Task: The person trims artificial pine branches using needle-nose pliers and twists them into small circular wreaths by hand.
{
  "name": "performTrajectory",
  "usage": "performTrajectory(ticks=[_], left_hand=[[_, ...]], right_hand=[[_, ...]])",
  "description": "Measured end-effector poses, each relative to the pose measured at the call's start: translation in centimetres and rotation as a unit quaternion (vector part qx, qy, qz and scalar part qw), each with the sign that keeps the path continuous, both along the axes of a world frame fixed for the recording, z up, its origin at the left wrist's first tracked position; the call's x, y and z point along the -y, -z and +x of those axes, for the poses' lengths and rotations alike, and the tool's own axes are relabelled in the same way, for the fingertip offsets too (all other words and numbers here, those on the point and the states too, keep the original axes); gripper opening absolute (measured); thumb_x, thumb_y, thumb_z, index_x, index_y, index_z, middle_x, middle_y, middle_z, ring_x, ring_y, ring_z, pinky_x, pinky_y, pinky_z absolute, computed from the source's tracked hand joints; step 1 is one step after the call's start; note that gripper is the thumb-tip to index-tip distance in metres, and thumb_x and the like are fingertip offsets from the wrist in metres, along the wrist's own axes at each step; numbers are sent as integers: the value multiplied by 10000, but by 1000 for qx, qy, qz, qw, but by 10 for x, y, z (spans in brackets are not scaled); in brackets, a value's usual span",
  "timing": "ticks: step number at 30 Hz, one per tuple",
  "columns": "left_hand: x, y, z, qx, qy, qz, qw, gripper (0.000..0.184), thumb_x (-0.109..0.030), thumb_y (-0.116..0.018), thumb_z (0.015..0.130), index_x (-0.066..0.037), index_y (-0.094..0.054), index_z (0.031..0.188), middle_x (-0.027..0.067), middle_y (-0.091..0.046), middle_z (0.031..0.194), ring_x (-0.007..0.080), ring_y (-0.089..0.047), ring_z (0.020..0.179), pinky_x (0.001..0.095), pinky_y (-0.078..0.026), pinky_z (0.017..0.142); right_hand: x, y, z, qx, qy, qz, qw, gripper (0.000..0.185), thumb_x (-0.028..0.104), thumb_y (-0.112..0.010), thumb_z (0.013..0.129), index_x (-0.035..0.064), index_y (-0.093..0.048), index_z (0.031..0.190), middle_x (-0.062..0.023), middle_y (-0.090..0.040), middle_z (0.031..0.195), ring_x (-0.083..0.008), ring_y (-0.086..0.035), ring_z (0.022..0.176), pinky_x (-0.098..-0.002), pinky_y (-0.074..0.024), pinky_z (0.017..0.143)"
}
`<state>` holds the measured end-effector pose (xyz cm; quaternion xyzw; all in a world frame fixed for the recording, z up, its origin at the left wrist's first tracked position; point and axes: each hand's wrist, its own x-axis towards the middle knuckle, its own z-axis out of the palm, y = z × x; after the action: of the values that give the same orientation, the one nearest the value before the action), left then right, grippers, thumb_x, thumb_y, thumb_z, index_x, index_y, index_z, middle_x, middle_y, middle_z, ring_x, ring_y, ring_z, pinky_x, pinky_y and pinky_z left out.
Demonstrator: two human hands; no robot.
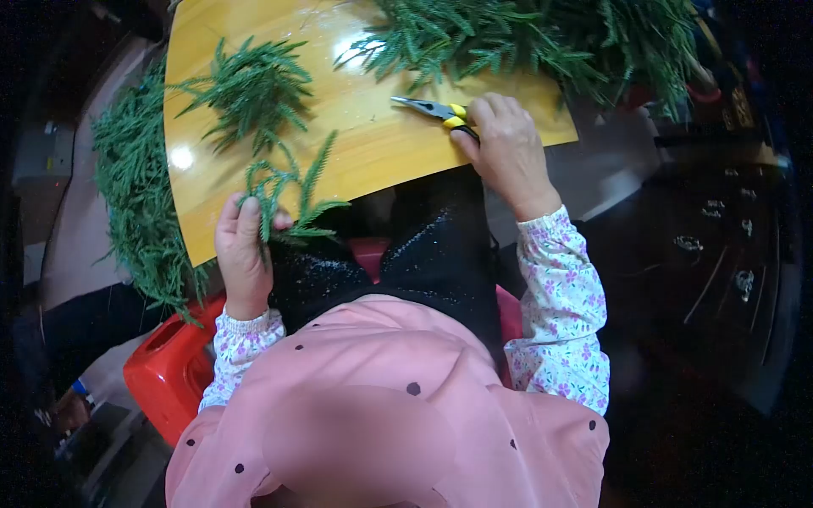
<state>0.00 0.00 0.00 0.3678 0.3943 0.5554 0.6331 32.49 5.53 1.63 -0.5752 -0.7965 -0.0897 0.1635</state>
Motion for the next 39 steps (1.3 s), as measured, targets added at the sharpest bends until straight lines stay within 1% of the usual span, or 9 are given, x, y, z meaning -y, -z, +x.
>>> performTrajectory(ticks=[3,6,9,10,14,23,30,33,39], left_hand=[[0,2,12,0,4,-24,1000,190,-214,-534,981,-31,-574,1013,77,-663,849,133,-628,794,277,-487,742],[1,-16,10,-32,9,-29,999,206,-220,-526,983,-35,-568,1064,71,-668,860,127,-631,806,265,-481,764],[0,-15,4,-6,39,-46,998,232,-171,-549,968,16,-555,1105,99,-658,953,142,-638,872,269,-492,806],[0,-12,3,19,47,-47,998,234,-166,-555,964,15,-550,1111,106,-654,992,151,-641,900,276,-487,840],[1,-11,6,32,33,-37,998,237,-160,-557,962,12,-544,1125,100,-649,1012,158,-643,924,281,-491,850],[-2,-10,2,101,41,-110,988,240,-182,-572,951,-47,-523,1143,92,-657,993,185,-642,937,326,-494,856],[-1,-11,-1,140,37,-142,979,255,-206,-563,932,-44,-528,1126,81,-649,986,187,-618,942,323,-472,860],[-2,-11,-1,132,38,-131,982,263,-211,-562,927,-36,-545,1123,84,-650,984,185,-616,941,319,-463,866],[-2,-8,3,129,44,-90,987,275,-187,-568,929,-23,-550,1149,86,-647,1005,183,-619,940,319,-462,870]], right_hand=[[-9,0,6,50,-40,22,998,266,182,-724,735,34,-568,892,-104,-577,943,-284,-560,917,-380,-466,750],[-10,9,-5,8,-36,41,998,231,156,-710,741,24,-568,867,-100,-588,939,-281,-569,897,-386,-468,741],[-6,16,-5,-25,-22,59,998,229,138,-717,730,23,-573,866,-104,-606,970,-283,-574,896,-383,-471,735],[-3,15,-5,-30,-7,30,999,232,92,-709,712,18,-576,887,-112,-609,1051,-293,-570,955,-393,-465,771],[6,1,-10,21,17,-11,1000,276,37,-684,675,9,-580,929,-118,-587,1133,-308,-541,1065,-420,-441,854],[4,-19,-6,101,-27,-50,993,253,-68,-587,666,-13,-568,912,-136,-580,1149,-331,-532,1073,-416,-452,856],[8,-24,-9,152,-18,-94,984,191,-37,-558,708,-18,-564,898,-130,-572,1092,-318,-531,955,-399,-459,802],[12,-20,-9,188,-11,-43,981,177,1,-599,702,-3,-561,875,-118,-567,1058,-310,-523,951,-387,-458,769],[9,-19,-9,43,-56,-57,996,206,89,-669,713,10,-577,880,-108,-558,900,-307,-564,741,-367,-457,634]])
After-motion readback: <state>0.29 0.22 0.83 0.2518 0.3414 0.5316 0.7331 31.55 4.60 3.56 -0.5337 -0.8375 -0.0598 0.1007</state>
